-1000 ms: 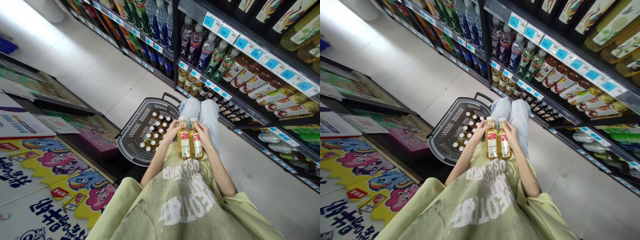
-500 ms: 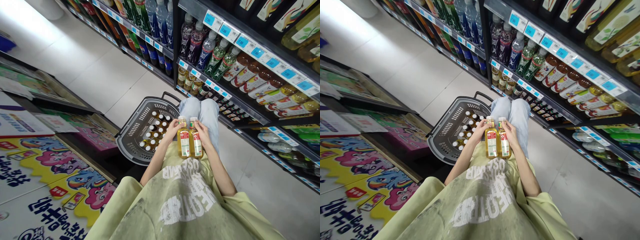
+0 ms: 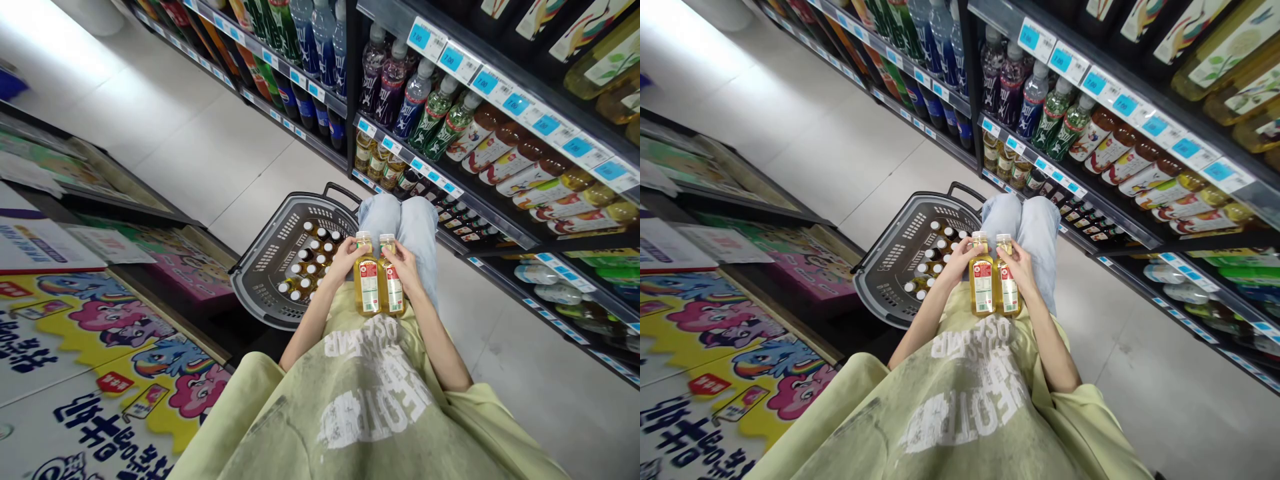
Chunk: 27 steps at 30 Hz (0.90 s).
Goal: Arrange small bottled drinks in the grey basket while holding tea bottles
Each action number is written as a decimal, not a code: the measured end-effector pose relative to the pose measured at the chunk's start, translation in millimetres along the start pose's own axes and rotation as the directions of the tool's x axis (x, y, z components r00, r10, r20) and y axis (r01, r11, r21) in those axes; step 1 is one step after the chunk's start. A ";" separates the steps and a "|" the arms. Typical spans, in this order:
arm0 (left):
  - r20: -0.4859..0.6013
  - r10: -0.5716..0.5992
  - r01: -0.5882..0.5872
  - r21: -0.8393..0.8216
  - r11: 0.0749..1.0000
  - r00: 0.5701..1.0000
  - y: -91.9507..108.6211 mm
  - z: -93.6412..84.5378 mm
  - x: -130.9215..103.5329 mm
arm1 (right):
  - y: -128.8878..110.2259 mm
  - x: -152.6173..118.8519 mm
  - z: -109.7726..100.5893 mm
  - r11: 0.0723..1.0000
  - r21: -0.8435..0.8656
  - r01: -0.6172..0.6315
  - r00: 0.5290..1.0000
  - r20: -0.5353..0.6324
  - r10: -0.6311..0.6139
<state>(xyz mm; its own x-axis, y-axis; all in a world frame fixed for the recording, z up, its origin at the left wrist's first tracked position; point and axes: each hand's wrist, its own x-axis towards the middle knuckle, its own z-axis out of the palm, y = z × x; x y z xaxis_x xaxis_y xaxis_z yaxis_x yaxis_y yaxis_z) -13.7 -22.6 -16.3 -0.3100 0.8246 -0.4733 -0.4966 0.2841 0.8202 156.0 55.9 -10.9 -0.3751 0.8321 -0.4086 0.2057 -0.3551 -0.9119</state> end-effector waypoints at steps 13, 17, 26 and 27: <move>-0.006 0.003 -0.003 -0.013 1.000 1.000 -1.3 1.3 -0.2 | 0.3 2.0 0.2 0.998 0.053 -0.018 1.000 -0.020 0.019; -0.003 0.007 -0.008 -0.018 1.000 1.000 -2.4 1.1 0.2 | 2.6 2.7 -0.3 0.999 0.051 -0.020 1.000 -0.023 0.021; 0.006 -0.013 0.013 -0.023 1.000 1.000 -1.3 1.9 -1.0 | 6.3 4.8 -0.9 0.998 0.066 -0.006 0.999 -0.050 0.010; 0.002 -0.013 0.013 -0.017 1.000 1.000 -1.7 2.3 -0.4 | 6.5 4.8 -0.9 0.998 0.067 -0.002 0.999 -0.049 0.006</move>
<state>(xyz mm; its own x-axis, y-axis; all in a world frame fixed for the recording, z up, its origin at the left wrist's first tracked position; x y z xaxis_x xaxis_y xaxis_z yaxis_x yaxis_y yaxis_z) -10.8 -22.2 -16.8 -0.3019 0.8220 -0.4828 -0.5144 0.2860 0.8085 156.3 58.0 -18.7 -0.3296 0.8498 -0.4113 0.1451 -0.3849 -0.9115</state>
